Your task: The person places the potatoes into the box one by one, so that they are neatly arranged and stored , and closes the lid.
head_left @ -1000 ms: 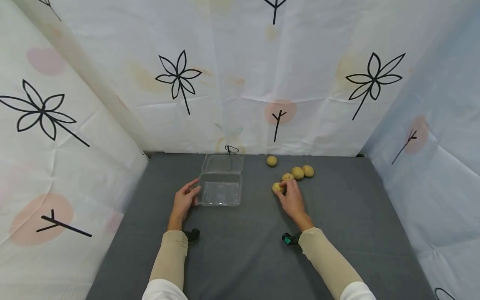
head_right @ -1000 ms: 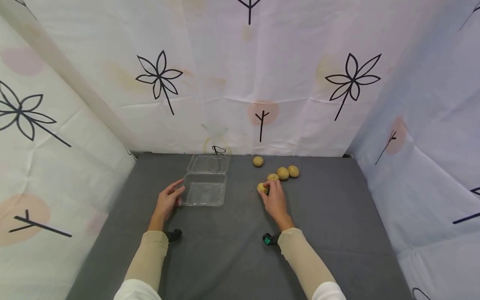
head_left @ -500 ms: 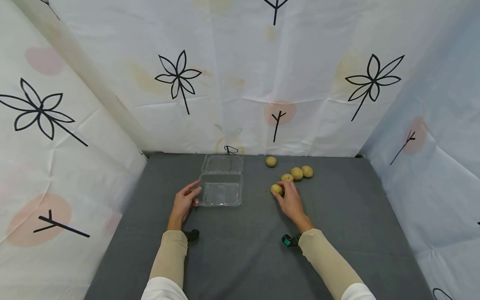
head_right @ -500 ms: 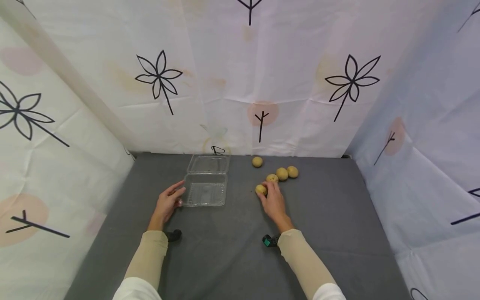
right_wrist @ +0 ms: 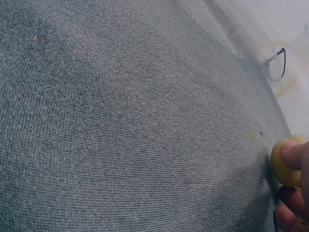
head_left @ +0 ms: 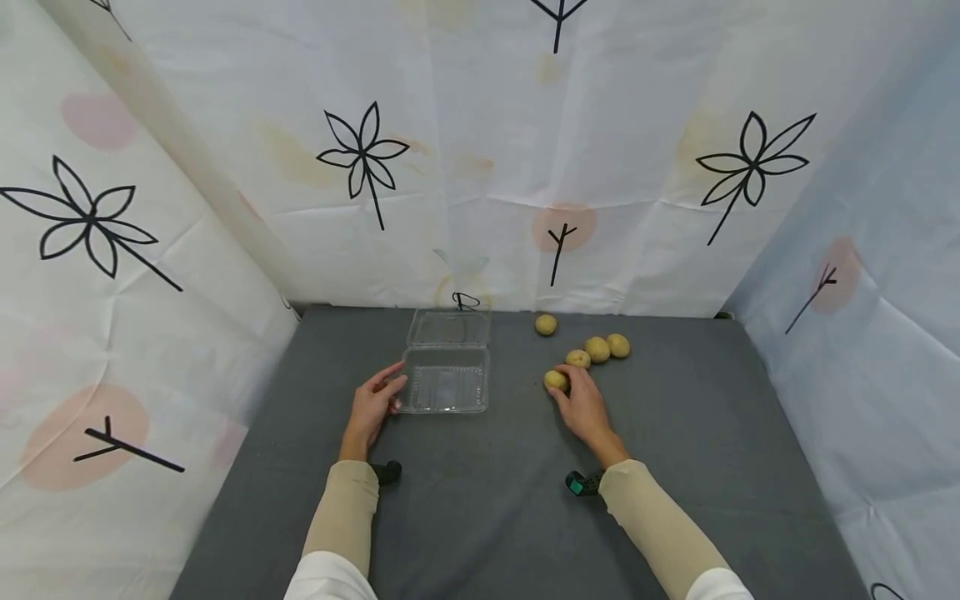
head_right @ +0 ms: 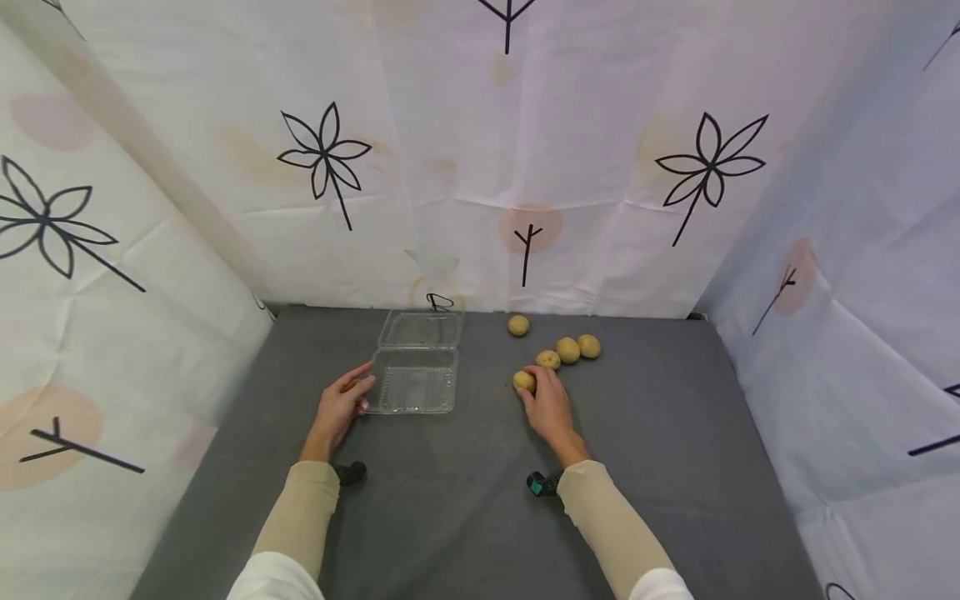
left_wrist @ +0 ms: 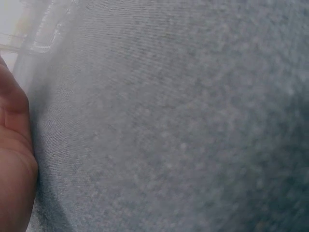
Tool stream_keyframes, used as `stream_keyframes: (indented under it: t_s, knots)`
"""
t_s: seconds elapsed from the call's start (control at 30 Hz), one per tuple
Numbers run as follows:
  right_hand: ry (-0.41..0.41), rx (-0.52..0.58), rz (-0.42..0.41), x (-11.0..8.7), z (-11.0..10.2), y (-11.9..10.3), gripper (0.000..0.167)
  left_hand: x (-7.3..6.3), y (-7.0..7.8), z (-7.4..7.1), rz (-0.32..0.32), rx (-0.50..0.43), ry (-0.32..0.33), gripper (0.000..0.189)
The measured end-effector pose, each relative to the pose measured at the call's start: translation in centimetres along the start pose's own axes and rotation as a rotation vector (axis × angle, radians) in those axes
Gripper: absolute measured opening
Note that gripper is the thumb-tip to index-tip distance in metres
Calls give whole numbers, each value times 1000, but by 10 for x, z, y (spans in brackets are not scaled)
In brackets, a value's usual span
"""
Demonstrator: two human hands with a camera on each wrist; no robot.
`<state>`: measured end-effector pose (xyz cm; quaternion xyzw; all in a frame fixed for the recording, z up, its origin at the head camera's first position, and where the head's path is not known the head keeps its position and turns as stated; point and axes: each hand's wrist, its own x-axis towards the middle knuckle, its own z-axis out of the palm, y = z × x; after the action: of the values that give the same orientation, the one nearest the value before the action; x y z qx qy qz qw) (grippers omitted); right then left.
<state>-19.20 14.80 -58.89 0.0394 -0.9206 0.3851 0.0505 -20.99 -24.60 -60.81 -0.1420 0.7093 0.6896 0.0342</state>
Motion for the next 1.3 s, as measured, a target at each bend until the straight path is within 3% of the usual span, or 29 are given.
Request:
stream_keyframes:
  t_s: [0.5, 0.6, 0.77, 0.93, 1.3]
  knots:
    - [55, 105, -38, 2, -5, -12, 43, 0, -3, 0, -4, -20, 21, 46]
    - [59, 127, -57, 3, -8, -16, 43, -2, 2, 0, -14, -26, 15, 46]
    - [37, 183, -39, 5, -14, -25, 46, -1, 6, 0, -23, -15, -8, 47]
    - [-12, 222, -16, 7, -13, -34, 47, 2, -1, -2, -24, -13, -11, 49]
    - [-41, 231, -60, 9, -9, -47, 45, 1, -3, -5, -36, -6, -20, 50]
